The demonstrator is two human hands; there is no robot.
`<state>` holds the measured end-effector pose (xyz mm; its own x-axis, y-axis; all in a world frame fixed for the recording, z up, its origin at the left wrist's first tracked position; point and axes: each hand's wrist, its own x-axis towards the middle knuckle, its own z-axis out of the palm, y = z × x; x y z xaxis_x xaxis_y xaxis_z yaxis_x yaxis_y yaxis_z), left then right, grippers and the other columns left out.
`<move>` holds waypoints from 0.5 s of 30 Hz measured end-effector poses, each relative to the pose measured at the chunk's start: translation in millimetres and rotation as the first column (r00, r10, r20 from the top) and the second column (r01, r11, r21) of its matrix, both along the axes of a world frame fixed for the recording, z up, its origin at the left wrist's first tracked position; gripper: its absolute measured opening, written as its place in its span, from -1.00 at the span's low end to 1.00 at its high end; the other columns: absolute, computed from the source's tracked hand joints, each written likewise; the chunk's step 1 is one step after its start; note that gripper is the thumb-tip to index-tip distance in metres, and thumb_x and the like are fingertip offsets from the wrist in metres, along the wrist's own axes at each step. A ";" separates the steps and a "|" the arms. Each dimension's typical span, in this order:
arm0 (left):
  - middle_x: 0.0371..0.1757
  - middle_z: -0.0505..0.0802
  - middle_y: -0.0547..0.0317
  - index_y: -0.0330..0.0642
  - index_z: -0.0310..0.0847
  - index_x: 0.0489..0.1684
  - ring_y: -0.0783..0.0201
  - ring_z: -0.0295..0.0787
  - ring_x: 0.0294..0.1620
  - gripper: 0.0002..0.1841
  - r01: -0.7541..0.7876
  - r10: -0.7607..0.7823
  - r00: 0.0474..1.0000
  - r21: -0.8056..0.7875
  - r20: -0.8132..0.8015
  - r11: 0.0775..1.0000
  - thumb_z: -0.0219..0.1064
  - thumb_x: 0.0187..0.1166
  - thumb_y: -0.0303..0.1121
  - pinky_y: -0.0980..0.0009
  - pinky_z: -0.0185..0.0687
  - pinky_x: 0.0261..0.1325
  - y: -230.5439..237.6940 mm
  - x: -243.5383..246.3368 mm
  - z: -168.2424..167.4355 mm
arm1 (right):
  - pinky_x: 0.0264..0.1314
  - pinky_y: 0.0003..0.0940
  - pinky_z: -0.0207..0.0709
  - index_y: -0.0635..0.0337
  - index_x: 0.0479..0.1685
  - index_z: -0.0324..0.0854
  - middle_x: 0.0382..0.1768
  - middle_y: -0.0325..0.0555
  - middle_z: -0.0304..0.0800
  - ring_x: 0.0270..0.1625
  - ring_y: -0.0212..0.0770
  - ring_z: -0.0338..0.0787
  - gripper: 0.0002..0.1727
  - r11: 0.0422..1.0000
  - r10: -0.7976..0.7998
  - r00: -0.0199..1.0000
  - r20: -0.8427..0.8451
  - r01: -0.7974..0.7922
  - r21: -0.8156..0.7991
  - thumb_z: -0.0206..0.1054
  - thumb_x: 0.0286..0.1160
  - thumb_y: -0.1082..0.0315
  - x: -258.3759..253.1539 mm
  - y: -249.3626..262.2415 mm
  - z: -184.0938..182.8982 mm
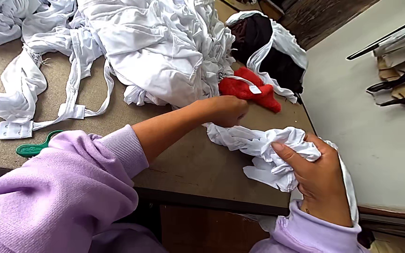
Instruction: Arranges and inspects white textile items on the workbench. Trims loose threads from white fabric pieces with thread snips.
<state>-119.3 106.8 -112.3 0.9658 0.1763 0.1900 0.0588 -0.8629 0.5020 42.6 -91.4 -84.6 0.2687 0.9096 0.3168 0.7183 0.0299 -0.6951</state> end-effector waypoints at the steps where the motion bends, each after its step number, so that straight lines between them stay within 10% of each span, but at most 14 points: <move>1: -0.24 0.75 -0.08 -0.42 0.65 -0.11 0.03 0.70 -0.13 -0.80 -0.006 0.006 1.000 -0.026 0.020 1.000 0.19 0.75 -0.43 0.05 0.57 0.03 -1.5 -1.0 5.0 | -0.17 -0.76 0.66 -0.02 -0.08 0.57 -0.28 -0.59 0.71 -0.26 -0.74 0.73 -0.77 1.000 0.006 1.000 0.010 -0.006 -0.001 0.48 0.35 0.35 0.5 0.8 -0.3; 5: 0.30 0.72 -0.23 -0.28 0.72 0.25 -0.26 0.48 0.52 -0.64 -0.144 0.147 0.986 0.046 -0.084 0.989 0.39 0.65 -0.24 -0.27 0.45 0.33 -11.8 3.3 -9.1 | -0.08 -0.77 0.64 0.07 0.06 0.60 -0.18 -0.52 0.72 -0.18 -0.74 0.72 -0.70 0.999 0.045 0.997 0.064 -0.045 -0.010 0.47 0.37 0.31 1.6 4.2 0.1; 8: 0.35 0.65 -0.14 -0.15 0.82 0.06 -0.23 0.36 0.56 -0.80 -0.144 0.152 0.983 0.083 -0.102 0.986 0.41 0.59 -0.33 -0.29 0.36 0.29 -14.0 8.2 -23.5 | 0.02 -0.74 0.66 0.14 0.21 0.63 -0.07 -0.44 0.78 -0.09 -0.71 0.75 -0.61 0.997 0.079 0.994 0.075 -0.077 -0.028 0.45 0.40 0.27 3.6 3.3 0.8; 11: 0.15 0.76 -0.09 -0.23 0.78 -0.01 -0.14 0.56 0.37 -0.81 -0.077 0.077 0.997 -0.020 -0.001 0.997 0.31 0.66 -0.35 -0.23 0.42 0.20 -14.2 4.3 -2.6 | 0.05 -0.72 0.64 0.12 0.38 0.61 0.04 -0.35 0.78 -0.05 -0.67 0.75 -0.48 0.996 0.064 0.994 0.085 -0.058 -0.071 0.45 0.40 0.19 4.6 2.3 1.7; 15: -0.40 0.74 0.06 -0.42 0.70 -0.23 0.28 0.60 -0.40 -0.93 0.189 -0.059 0.935 -0.351 0.350 0.917 0.39 0.50 -0.56 0.31 0.49 -0.27 -32.2 3.3 19.2 | 0.07 -0.75 0.65 0.13 0.26 0.67 -0.07 -0.48 0.82 -0.08 -0.74 0.76 -0.46 0.990 0.131 0.987 0.092 -0.125 -0.069 0.58 0.24 0.18 3.4 6.8 -0.7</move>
